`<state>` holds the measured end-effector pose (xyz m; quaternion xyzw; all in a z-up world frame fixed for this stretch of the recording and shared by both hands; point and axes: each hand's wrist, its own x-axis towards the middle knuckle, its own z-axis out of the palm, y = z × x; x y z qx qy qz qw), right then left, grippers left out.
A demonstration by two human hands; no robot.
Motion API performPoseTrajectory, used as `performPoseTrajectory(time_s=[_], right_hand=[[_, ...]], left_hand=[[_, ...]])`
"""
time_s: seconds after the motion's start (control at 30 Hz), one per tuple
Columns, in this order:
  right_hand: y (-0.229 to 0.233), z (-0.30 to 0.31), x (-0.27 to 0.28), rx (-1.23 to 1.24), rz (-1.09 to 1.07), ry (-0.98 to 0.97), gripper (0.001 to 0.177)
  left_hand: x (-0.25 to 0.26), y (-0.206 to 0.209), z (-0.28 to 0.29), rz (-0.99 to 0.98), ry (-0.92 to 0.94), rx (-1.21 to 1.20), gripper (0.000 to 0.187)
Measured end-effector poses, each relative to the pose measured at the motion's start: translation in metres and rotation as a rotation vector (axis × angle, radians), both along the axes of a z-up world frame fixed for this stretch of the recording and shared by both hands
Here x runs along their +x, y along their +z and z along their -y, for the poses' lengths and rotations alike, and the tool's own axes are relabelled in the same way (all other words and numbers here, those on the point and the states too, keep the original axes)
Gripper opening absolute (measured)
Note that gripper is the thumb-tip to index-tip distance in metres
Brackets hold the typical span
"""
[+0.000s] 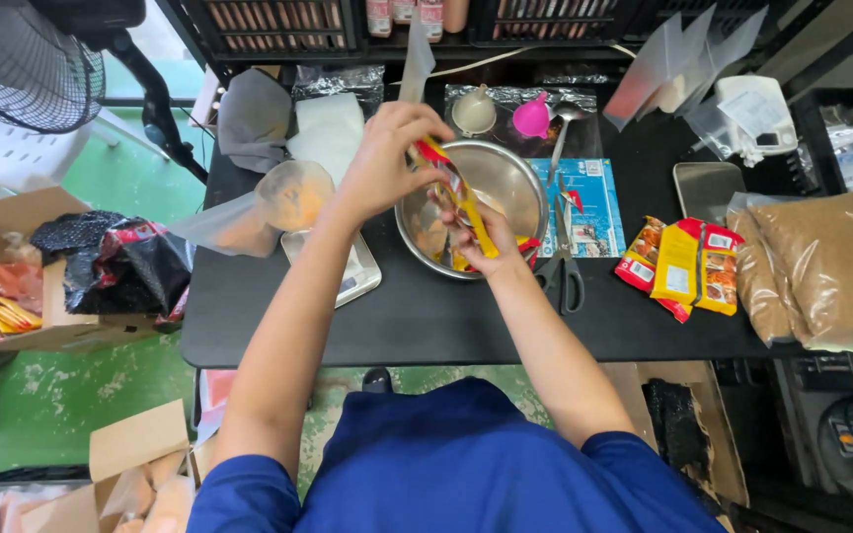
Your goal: The person places food items into plastic bags, weighs them on a digital scale, and transfers seasoning from packets into the bags using a spoon and scissors.
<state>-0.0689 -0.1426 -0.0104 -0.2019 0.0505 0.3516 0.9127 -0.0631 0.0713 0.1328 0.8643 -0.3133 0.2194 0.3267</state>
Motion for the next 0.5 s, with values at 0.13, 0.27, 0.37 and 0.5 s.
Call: performPoseTrajectory(time_s=[0.13, 0.27, 0.37, 0.5], right_hand=[[-0.027, -0.009, 0.005, -0.066, 0.2, -0.187, 0.053], [-0.025, -0.013, 0.0, -0.041, 0.173, -0.275, 0.058], [-0.023, -0.014, -0.002, -0.053, 0.161, -0.306, 0.057], [-0.011, -0.015, -0.006, -0.046, 0.143, -0.343, 0.054]], left_hand=[[-0.033, -0.002, 0.011, -0.079, 0.091, -0.334, 0.065], [-0.032, -0.034, 0.026, -0.463, 0.242, -0.731, 0.045], [-0.029, -0.042, 0.03, -0.529, 0.193, -0.733, 0.035], [-0.031, -0.034, 0.029, -0.605, 0.171, -0.694, 0.024]])
